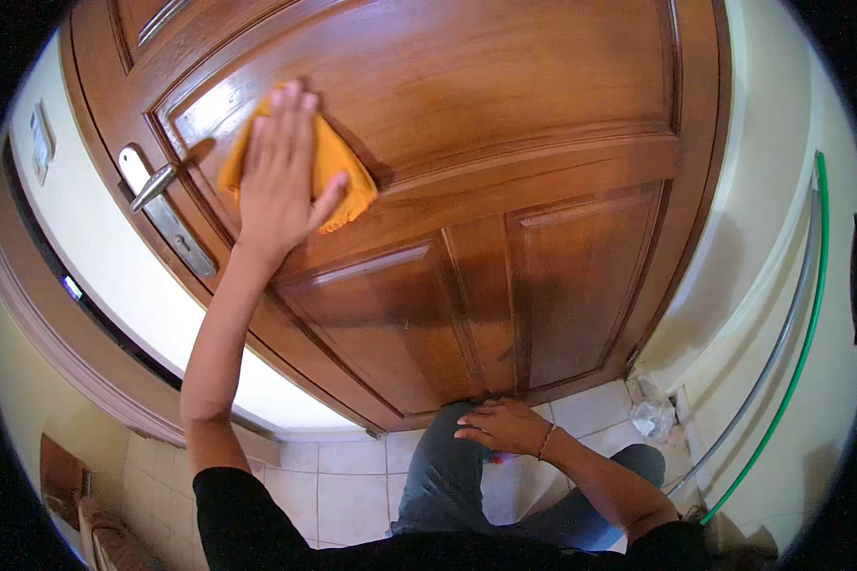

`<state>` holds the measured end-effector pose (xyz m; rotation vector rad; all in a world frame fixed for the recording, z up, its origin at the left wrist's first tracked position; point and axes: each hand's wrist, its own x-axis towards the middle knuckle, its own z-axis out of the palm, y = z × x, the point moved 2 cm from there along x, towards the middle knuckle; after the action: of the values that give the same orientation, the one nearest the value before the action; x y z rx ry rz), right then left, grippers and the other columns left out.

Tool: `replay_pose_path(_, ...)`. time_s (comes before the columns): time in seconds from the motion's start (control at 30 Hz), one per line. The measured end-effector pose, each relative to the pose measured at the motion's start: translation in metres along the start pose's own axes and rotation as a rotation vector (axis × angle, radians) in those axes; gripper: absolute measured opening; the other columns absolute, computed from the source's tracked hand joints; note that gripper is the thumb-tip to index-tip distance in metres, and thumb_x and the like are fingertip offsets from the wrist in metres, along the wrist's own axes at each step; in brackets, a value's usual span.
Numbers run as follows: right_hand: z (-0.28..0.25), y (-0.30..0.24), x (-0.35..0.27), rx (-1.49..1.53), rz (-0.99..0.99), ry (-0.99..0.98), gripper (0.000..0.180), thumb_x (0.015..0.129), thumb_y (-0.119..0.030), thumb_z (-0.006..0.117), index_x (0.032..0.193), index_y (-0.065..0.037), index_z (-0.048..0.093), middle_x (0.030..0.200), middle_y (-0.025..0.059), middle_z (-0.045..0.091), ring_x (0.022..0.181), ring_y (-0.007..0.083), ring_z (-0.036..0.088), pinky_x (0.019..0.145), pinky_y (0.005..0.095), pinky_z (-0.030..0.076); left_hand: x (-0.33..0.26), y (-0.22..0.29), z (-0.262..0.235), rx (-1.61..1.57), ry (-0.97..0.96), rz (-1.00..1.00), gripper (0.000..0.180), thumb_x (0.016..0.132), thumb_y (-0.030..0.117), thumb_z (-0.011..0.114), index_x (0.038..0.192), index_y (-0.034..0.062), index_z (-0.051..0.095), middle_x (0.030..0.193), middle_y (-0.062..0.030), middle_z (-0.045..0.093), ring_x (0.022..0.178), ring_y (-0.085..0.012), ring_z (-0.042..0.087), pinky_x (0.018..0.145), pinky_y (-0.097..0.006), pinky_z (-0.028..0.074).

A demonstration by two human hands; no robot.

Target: Cleaning the surface and handle of a wooden hotel room door with a cloth.

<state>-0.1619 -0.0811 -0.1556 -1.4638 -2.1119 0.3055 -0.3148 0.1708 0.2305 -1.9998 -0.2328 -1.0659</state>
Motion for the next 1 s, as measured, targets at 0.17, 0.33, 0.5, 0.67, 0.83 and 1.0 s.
replay_pose_path(0.17,-0.005,0.006,-0.007,-0.030,0.007,-0.013,0.055,0.112,-0.059,0.049,0.124,-0.012,0.076,0.113,0.0167,0.079,0.110,0.0396,0.074,0.097,0.0528,0.059,0.038,-0.011,-0.011,0.018,0.100,-0.100,0.088,0.108,0.050,0.055,0.173,-0.0002,0.026,0.181,-0.0225,0.024,0.170,-0.0369,0.016,0.136,-0.054,0.014)
replay_pose_path(0.33,-0.021,-0.001,-0.013,-0.006,0.068,-0.037,0.056,0.113,-0.059,0.048,0.120,-0.012,0.076,0.115,0.0165,0.078,0.111,0.0388,0.073,0.099,0.0521,0.058,0.051,0.025,0.001,-0.033,-0.005,0.043,0.087,0.108,0.046,0.055,0.174,0.0007,0.023,0.181,-0.0237,0.021,0.170,-0.0375,0.015,0.136,-0.053,0.012)
replay_pose_path(0.5,-0.019,0.003,-0.016,-0.035,0.003,0.025,0.055,0.113,-0.059,0.048,0.119,-0.011,0.076,0.113,0.0161,0.078,0.111,0.0378,0.073,0.098,0.0510,0.059,0.069,0.039,0.009,-0.019,0.056,-0.002,0.088,0.108,0.049,0.055,0.174,0.0006,0.023,0.181,-0.0224,0.023,0.170,-0.0384,0.016,0.136,-0.054,0.012)
replay_pose_path(0.67,-0.020,-0.001,-0.017,0.000,-0.004,0.014,0.056,0.113,-0.058,0.048,0.119,-0.011,0.076,0.112,0.0153,0.078,0.110,0.0370,0.074,0.097,0.0506,0.059,0.093,0.080,0.021,-0.078,-0.089,0.194,0.087,0.110,0.049,0.054,0.173,-0.0020,0.024,0.181,-0.0232,0.023,0.169,-0.0375,0.019,0.135,-0.054,0.018)
replay_pose_path(0.83,-0.029,0.001,-0.017,-0.036,-0.001,-0.006,0.057,0.112,-0.059,0.051,0.132,-0.012,0.075,0.118,0.0150,0.079,0.113,0.0333,0.074,0.099,0.0488,0.059,0.134,0.074,0.019,0.047,0.167,0.030,0.087,0.109,0.051,0.055,0.173,0.0004,0.026,0.181,-0.0202,0.024,0.169,-0.0355,0.020,0.136,-0.050,0.019)
replay_pose_path(1.0,-0.013,0.018,-0.022,0.051,-0.027,0.098,0.055,0.113,-0.058,0.048,0.120,-0.011,0.076,0.106,0.0182,0.078,0.098,0.0401,0.077,0.083,0.0536,0.064,0.162,0.127,0.035,-0.149,-0.037,0.308,0.087,0.108,0.052,0.056,0.172,0.0001,0.028,0.181,-0.0208,0.024,0.169,-0.0359,0.022,0.137,-0.051,0.017)
